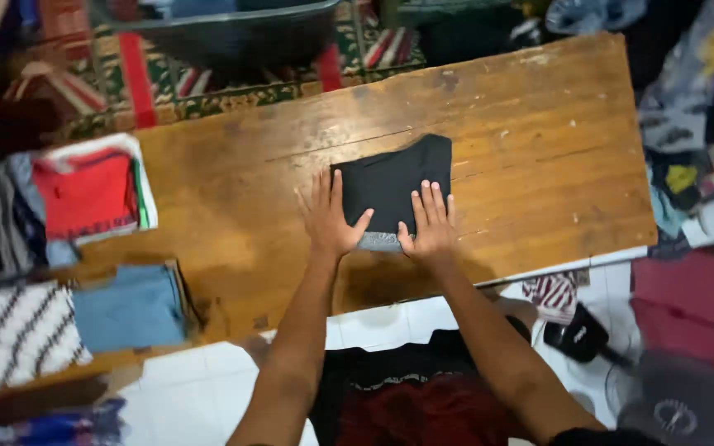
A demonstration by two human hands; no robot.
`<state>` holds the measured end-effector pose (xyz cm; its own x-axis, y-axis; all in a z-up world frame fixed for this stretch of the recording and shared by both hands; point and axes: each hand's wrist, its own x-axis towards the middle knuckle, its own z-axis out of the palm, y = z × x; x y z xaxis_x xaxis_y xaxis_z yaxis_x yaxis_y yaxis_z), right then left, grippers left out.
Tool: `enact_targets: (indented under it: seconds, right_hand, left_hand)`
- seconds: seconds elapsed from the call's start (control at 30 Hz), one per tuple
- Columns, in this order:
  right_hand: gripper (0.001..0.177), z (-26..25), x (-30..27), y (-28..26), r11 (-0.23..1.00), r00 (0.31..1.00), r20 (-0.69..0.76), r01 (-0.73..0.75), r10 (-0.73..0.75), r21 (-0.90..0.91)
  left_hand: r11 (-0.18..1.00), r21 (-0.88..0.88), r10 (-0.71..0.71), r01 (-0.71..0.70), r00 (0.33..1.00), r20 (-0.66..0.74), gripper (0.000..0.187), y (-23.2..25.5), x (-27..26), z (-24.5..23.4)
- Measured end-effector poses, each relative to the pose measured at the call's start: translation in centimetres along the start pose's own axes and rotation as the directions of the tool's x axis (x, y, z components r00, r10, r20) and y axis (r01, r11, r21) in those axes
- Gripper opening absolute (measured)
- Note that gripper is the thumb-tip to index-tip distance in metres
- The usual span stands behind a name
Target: Folding and inspecting a pair of pants on a wooden table
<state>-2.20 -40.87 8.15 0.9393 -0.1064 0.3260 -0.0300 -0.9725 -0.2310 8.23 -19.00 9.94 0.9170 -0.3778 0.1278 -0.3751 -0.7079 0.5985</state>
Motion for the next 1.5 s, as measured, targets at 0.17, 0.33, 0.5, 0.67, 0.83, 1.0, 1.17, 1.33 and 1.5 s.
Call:
enact_targets:
  seconds: [0.17, 0.33, 0.5, 0.67, 0.83, 1.0, 1.17, 1.33, 1.5]
  right_hand:
    - [0.087, -1.3, 1.3, -2.3, 0.999, 0.999, 0.054, 0.004, -0.001, -0.051]
    - [0.087, -1.2, 1.9, -2.6, 0.996, 0.991, 0.108, -0.076, 0.079, -0.040]
    - [0.089, -0.6, 2.1, -2.1, 0.992, 0.978, 0.183, -0.087, 0.103, -0.091]
    - [0.090, -0.6, 1.7, -2.0, 0.993, 0.980, 0.172, -0.086, 0.099, -0.082]
    - [0.090, -1.0, 1.8, -1.7, 0.998, 0.986, 0.152, -0.062, 0.063, -0.014]
    - [0.048, 0.2, 2.4, -0.8, 0.990, 0.997, -0.033, -0.072, 0.076, 0.120]
    - [0.068, 0.3, 3.2, 1.1, 0.538, 0.595, 0.271, -0.802, 0.757, 0.259]
    - [0.060, 4.6, -2.6, 6.1, 0.268, 0.341, 0.600, -0.940, 0.724, 0.211]
    - [0.051, -0.5, -5.5, 3.3, 0.120, 0.278, 0.728, -0.958, 0.627, 0.262]
  left_hand:
    - [0.976, 0.216, 0.051, -0.014, 0.985, -0.166, 0.097, 0.1, 0.2, -1.8]
    - [0.974, 0.225, -0.008, 0.031, 0.994, -0.105, 0.100, -0.3, 1.1, -1.2]
    - [0.977, 0.212, 0.030, 0.011, 0.982, -0.186, 0.101, -0.9, 1.5, -0.4]
    - [0.978, 0.207, -0.010, 0.021, 0.998, -0.055, 0.102, -1.5, 0.7, -0.2]
    - [0.994, 0.107, -0.034, 0.034, 0.999, 0.004, 0.096, -1.7, 0.5, -1.0]
    - [0.986, -0.155, -0.074, 0.062, 0.995, -0.067, 0.072, -3.0, 1.1, -2.3]
    - [0.641, -0.281, -0.677, 0.714, 0.699, 0.232, 0.095, -5.7, -0.3, 3.6]
    - [0.566, -0.099, -0.776, 0.819, 0.569, 0.273, 0.080, -6.4, -3.8, 4.7]
    - [0.434, -0.223, -0.748, 0.873, 0.487, 0.450, 0.081, 0.2, -7.7, -2.1]
